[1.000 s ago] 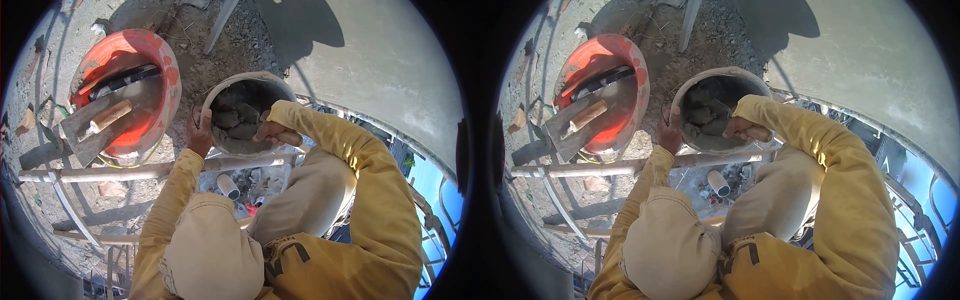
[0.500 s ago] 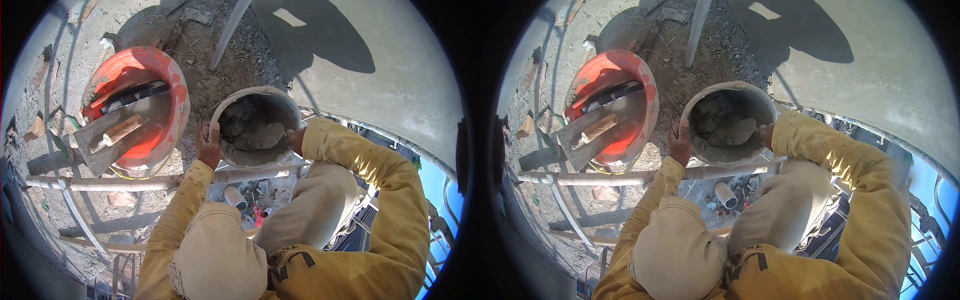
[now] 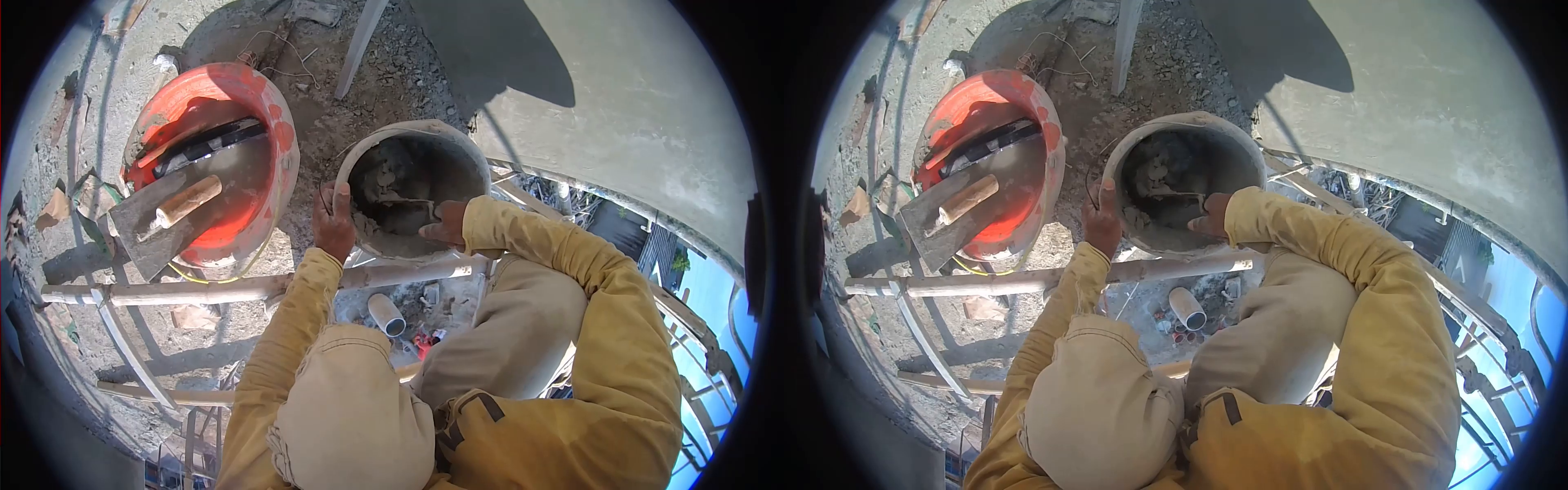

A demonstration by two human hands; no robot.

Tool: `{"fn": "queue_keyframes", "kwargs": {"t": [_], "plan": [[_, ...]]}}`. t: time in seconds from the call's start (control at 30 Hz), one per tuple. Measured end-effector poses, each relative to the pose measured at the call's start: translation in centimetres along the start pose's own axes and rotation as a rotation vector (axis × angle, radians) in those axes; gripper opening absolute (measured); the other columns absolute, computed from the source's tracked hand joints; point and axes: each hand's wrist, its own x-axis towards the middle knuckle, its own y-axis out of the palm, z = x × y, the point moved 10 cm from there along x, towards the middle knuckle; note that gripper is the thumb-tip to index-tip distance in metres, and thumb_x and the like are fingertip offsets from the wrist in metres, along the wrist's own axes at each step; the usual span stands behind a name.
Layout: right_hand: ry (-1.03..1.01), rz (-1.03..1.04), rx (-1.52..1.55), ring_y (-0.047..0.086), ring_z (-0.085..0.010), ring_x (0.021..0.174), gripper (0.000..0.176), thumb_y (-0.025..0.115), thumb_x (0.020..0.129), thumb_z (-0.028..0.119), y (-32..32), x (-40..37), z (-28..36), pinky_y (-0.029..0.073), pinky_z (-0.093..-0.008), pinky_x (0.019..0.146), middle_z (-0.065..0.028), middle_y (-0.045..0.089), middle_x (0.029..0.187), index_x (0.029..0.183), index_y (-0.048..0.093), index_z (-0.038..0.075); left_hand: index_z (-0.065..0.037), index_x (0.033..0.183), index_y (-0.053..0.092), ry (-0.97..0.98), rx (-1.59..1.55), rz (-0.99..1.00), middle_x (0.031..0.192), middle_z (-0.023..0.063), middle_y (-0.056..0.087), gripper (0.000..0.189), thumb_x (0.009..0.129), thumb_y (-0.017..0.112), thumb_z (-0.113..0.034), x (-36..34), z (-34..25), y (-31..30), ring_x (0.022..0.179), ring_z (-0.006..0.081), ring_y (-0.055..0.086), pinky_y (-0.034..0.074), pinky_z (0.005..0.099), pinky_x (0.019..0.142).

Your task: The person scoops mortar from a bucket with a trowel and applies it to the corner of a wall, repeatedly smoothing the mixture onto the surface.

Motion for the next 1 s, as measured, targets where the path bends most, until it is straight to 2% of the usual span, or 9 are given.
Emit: {"fn": "queue_keyframes", "kwargs": {"t": [0.13,0.23,0.33,0.37,0.47,0.73,0.83,0.93,1.0], "plan": [[0.123,0.099,0.372,0.060,-0.0259,0.056,0.055,0.054,0.086,0.050,0.1,-1.0,-3.0,0.046,-0.0403,0.059,-0.0154,0.062,0.072,0.092,0.057,-0.004,0.001,0.104,0.055,-0.021,-0.031,0.032,0.075,0.0017,0.050,0.033,0.094,0.054,-0.031,-0.2,0.4,0.3,0.070,0.0114,0.044,0.041,0.0280,0.068],[-0.009,-0.043,-0.154,0.064,-0.0356,0.085,0.056,0.047,0.090,0.051,-2.6,-1.9,-4.7,0.048,-0.0444,0.078,-0.0229,0.064,0.092,0.104,0.055,-0.003,0.001,0.103,0.055,0.077,-0.024,-0.010,0.075,0.0006,0.052,0.034,0.094,0.055,-0.032,0.3,-0.2,-0.1,0.069,0.0101,0.043,0.039,0.0276,0.064],[-0.029,-0.198,-0.416,0.066,-0.0323,0.081,0.051,0.045,0.092,0.046,-3.6,-3.6,-6.3,0.050,-0.0443,0.075,-0.0202,0.065,0.085,0.111,0.056,0.000,0.000,0.102,0.056,-0.012,-0.080,0.010,0.075,0.0011,0.052,0.035,0.094,0.055,-0.033,0.1,0.6,0.0,0.069,0.0103,0.044,0.040,0.0278,0.064],[0.039,-0.166,-0.460,0.064,-0.0363,0.093,0.043,0.044,0.093,0.040,-3.2,-3.9,-6.8,0.048,-0.0481,0.082,-0.0219,0.065,0.093,0.110,0.056,0.003,0.000,0.102,0.056,-0.017,-0.079,0.009,0.075,0.0011,0.052,0.035,0.094,0.055,-0.033,0.1,0.9,0.1,0.069,0.0103,0.044,0.040,0.0278,0.064],[-0.087,-0.228,-0.631,0.064,-0.0374,0.094,0.039,0.044,0.093,0.036,-1.3,-1.2,-5.6,0.048,-0.0495,0.082,-0.0214,0.066,0.097,0.109,0.057,0.003,0.000,0.101,0.056,-0.005,-0.103,0.013,0.073,0.0009,0.051,0.034,0.094,0.054,-0.033,0.1,0.7,0.4,0.068,0.0103,0.044,0.039,0.0278,0.064],[-0.001,-0.219,-0.346,0.065,-0.0356,0.086,0.042,0.045,0.093,0.038,0.7,2.7,-3.6,0.049,-0.0487,0.078,-0.0201,0.067,0.093,0.105,0.060,0.001,-0.002,0.098,0.058,0.157,0.044,-0.057,0.074,0.0008,0.051,0.033,0.095,0.053,-0.034,0.3,-0.8,0.0,0.068,0.0098,0.043,0.040,0.0269,0.065],[0.218,0.101,-0.056,0.066,-0.0342,0.085,0.047,0.042,0.093,0.042,1.7,-0.1,-4.2,0.049,-0.0477,0.076,-0.0221,0.066,0.087,0.100,0.059,-0.002,-0.002,0.098,0.059,0.038,-0.047,-0.025,0.074,0.0002,0.051,0.032,0.096,0.051,-0.034,0.1,0.1,0.0,0.068,0.0096,0.043,0.039,0.0265,0.065],[0.155,0.077,0.115,0.066,-0.0366,0.081,0.049,0.042,0.093,0.042,1.2,-1.8,-5.3,0.048,-0.0504,0.075,-0.0234,0.066,0.085,0.095,0.061,-0.002,-0.002,0.098,0.059,0.001,-0.037,-0.013,0.073,-0.0008,0.050,0.033,0.096,0.050,-0.034,0.0,0.2,0.0,0.068,0.0095,0.043,0.039,0.0259,0.064],[-0.202,-0.291,-0.240,0.065,-0.0382,0.077,0.046,0.046,0.091,0.040,-1.4,-2.9,-3.6,0.048,-0.0506,0.072,-0.0237,0.065,0.079,0.089,0.063,-0.002,-0.002,0.097,0.059,-0.007,-0.065,-0.002,0.073,-0.0008,0.050,0.034,0.096,0.050,-0.034,0.1,0.4,0.1,0.068,0.0095,0.043,0.039,0.0260,0.065]]}}
